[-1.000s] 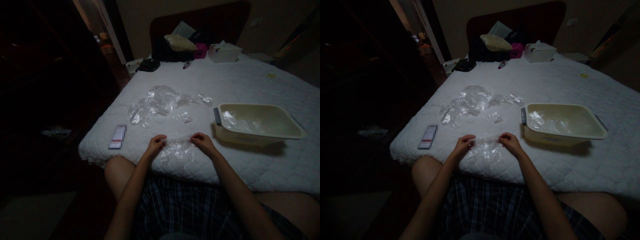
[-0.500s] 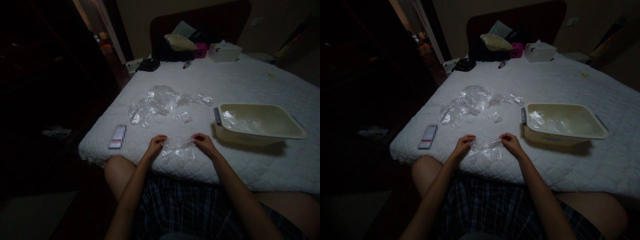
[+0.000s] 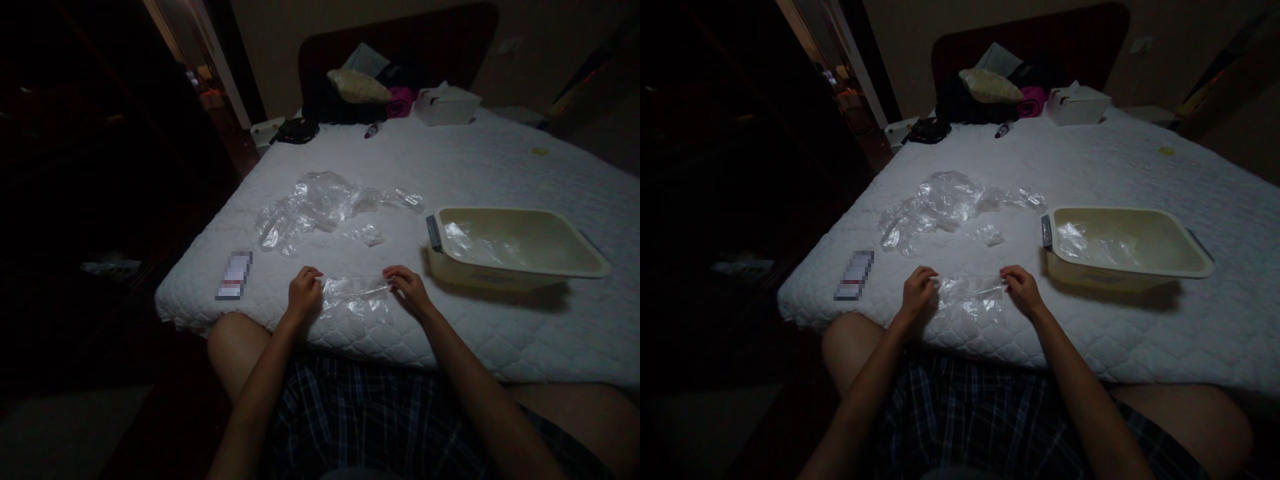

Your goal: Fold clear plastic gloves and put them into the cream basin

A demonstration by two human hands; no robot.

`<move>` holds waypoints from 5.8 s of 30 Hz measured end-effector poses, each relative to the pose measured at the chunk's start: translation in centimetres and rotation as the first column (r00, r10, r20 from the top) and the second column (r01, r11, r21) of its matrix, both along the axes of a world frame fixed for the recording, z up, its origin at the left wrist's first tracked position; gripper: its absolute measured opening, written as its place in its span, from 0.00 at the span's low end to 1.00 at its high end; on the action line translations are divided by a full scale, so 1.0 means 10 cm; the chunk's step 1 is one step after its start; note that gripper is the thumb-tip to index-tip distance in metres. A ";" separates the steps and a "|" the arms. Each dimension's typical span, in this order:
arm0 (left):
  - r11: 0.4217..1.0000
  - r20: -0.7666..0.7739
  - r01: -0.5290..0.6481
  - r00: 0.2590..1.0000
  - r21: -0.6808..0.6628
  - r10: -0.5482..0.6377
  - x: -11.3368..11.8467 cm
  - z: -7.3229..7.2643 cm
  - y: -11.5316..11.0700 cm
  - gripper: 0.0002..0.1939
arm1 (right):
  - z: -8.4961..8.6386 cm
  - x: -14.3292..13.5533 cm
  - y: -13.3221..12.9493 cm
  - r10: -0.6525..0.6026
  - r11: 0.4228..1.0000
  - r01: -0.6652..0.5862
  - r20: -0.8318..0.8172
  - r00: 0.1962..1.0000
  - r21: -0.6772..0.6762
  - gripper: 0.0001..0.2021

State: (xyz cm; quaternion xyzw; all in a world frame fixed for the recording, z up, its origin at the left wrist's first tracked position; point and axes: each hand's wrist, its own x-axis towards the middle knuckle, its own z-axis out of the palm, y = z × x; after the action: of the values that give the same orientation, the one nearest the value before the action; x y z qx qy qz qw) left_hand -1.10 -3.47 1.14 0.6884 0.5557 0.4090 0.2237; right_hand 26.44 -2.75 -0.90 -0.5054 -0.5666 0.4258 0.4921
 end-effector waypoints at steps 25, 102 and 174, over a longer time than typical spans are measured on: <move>0.977 -0.208 0.173 0.958 -0.121 -0.195 0.00 0.03 0.02 0.08 | 0.14 -0.18 -0.09 0.104 0.994 -0.083 0.348 0.932 -0.075 0.13; 0.779 0.577 0.311 0.813 -0.545 0.080 -0.01 -0.08 0.06 0.13 | -0.04 -0.02 0.06 0.152 0.954 -0.166 -0.076 0.985 -0.251 0.15; 0.902 -0.361 0.385 0.827 -0.194 -0.430 0.00 0.00 -0.09 0.10 | 0.08 -0.44 -0.53 0.072 0.958 -0.239 0.667 0.742 0.162 0.11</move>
State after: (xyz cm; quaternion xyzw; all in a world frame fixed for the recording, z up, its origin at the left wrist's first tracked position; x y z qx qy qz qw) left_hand -1.10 -4.38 1.17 0.8454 0.4516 0.1719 0.2276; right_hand 21.99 -8.00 -0.05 -0.5104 -0.7895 0.1914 0.2821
